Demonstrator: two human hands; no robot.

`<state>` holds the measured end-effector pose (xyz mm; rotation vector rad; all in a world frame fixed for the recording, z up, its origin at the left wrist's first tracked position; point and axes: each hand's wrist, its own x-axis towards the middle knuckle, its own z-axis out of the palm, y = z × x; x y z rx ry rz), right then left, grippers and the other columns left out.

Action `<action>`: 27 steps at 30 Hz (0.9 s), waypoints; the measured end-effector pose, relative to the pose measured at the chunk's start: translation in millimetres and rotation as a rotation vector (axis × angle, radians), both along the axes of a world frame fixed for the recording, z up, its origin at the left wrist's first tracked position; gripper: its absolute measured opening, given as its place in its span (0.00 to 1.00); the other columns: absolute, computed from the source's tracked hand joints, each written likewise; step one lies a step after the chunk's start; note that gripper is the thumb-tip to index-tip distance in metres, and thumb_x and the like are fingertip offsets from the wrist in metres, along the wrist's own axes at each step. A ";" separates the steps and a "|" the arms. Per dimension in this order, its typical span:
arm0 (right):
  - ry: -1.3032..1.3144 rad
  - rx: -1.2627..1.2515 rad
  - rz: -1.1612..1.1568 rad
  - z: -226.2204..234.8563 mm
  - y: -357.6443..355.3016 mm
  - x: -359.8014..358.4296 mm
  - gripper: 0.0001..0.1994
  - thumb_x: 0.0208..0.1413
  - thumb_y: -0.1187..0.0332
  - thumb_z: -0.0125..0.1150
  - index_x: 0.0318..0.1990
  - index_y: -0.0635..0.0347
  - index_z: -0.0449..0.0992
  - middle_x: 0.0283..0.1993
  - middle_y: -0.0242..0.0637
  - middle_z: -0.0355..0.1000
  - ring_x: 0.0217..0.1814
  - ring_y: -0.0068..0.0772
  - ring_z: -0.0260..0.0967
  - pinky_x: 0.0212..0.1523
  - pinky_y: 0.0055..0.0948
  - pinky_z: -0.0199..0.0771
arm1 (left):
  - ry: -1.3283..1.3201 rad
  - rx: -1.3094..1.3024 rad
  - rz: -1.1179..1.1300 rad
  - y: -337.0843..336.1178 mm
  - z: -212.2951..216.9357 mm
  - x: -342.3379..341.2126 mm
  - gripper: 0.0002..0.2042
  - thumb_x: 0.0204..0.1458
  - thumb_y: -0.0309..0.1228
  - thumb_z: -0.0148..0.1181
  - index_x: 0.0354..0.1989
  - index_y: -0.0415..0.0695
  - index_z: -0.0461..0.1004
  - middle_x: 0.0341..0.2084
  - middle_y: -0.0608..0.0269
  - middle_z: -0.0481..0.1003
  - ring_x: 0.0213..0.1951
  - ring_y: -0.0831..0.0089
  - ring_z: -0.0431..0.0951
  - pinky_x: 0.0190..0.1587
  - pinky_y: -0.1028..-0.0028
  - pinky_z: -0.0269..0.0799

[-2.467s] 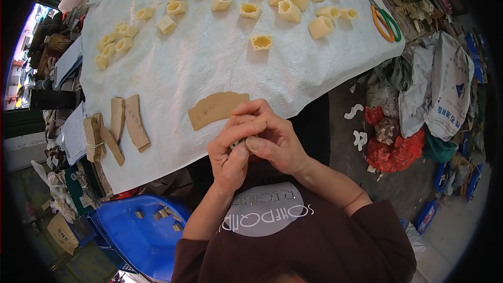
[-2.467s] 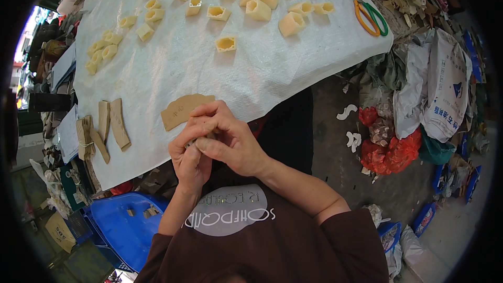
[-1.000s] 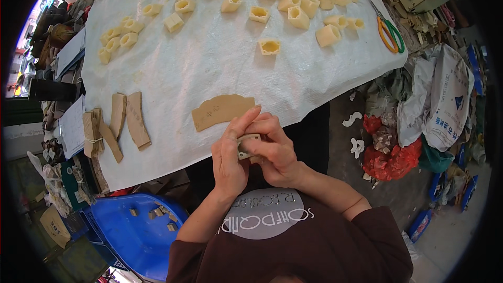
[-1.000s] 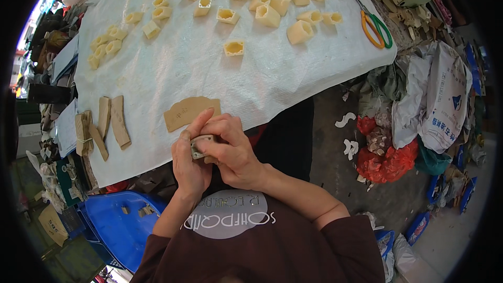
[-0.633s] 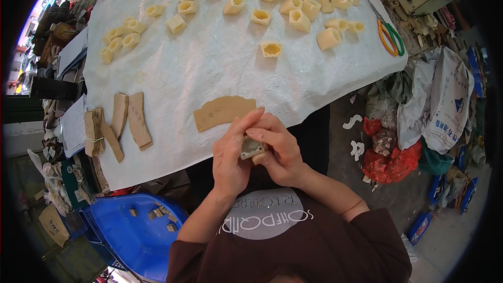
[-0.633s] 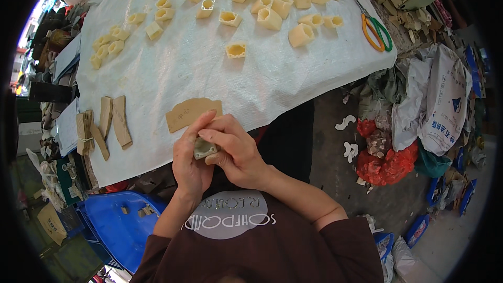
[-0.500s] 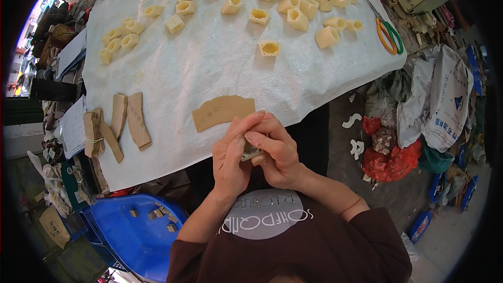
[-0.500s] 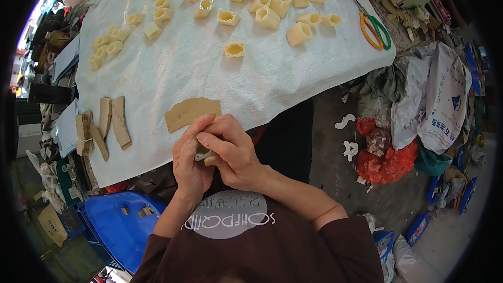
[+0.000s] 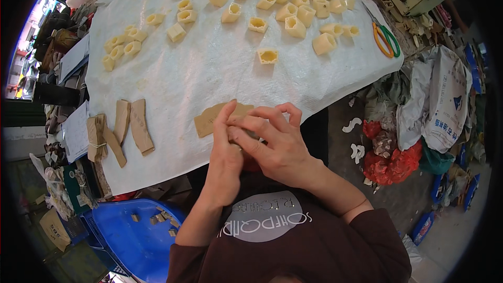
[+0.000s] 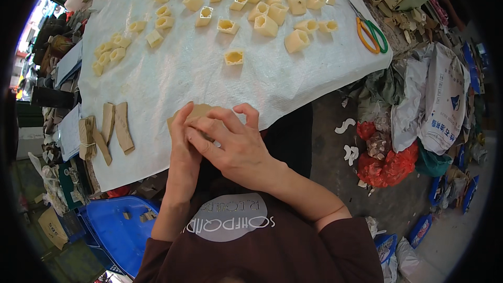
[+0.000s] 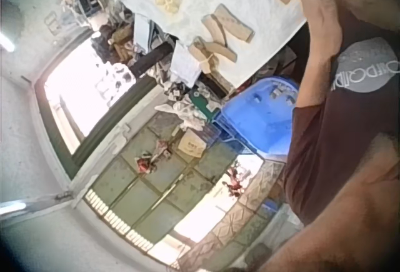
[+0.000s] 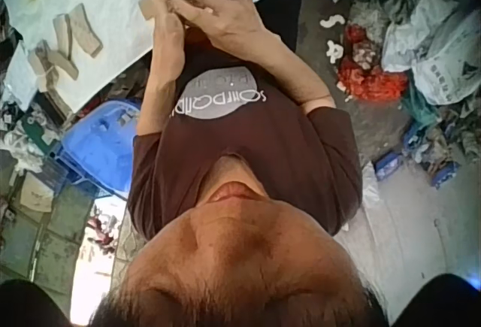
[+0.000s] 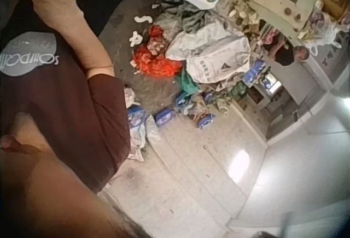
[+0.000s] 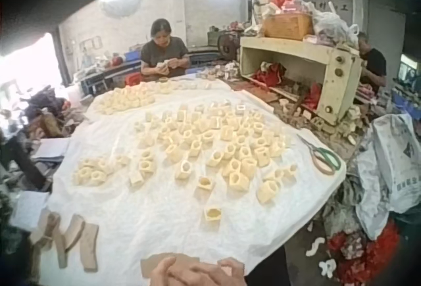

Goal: The person sands the edges of small, hollow, yellow plastic components using a piece of sandpaper. They hold each component in one hand and rub the sandpaper against the edges with the other hand, then place the finished piece on a white sheet on the table.

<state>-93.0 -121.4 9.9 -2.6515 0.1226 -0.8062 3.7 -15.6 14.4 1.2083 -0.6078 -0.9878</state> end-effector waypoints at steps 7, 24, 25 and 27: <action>-0.264 1.287 -0.031 -17.9 -8.3 -4.9 0.20 0.49 0.69 0.60 0.49 0.66 0.67 0.45 0.37 0.66 0.48 0.29 0.62 0.53 0.24 0.55 | -0.222 -0.101 0.089 -1.7 -20.2 -8.0 0.29 0.56 0.35 0.44 0.63 0.38 0.42 0.53 0.54 0.58 0.52 0.68 0.62 0.53 0.70 0.58; -0.397 1.398 0.031 -34.0 15.7 -2.0 0.09 0.53 0.76 0.51 0.42 0.66 0.66 0.42 0.37 0.62 0.43 0.22 0.60 0.44 0.23 0.61 | 0.269 -0.076 0.064 -10.5 -29.4 -18.2 0.18 0.52 0.35 0.40 0.50 0.40 0.57 0.41 0.56 0.64 0.41 0.70 0.68 0.43 0.72 0.68; -0.365 1.463 0.029 -32.0 15.3 -4.3 0.09 0.53 0.76 0.50 0.42 0.66 0.66 0.42 0.37 0.62 0.43 0.22 0.60 0.45 0.23 0.61 | 0.406 -0.048 0.053 -12.6 -23.8 -15.4 0.18 0.53 0.35 0.40 0.51 0.41 0.57 0.41 0.57 0.64 0.41 0.71 0.68 0.43 0.72 0.68; -0.349 1.588 0.067 -32.2 14.6 -7.7 0.09 0.54 0.76 0.50 0.42 0.66 0.66 0.43 0.38 0.62 0.44 0.23 0.60 0.45 0.24 0.61 | 0.525 -0.071 0.041 -13.4 -18.7 -14.5 0.18 0.54 0.36 0.39 0.50 0.40 0.58 0.40 0.58 0.65 0.39 0.74 0.67 0.41 0.75 0.66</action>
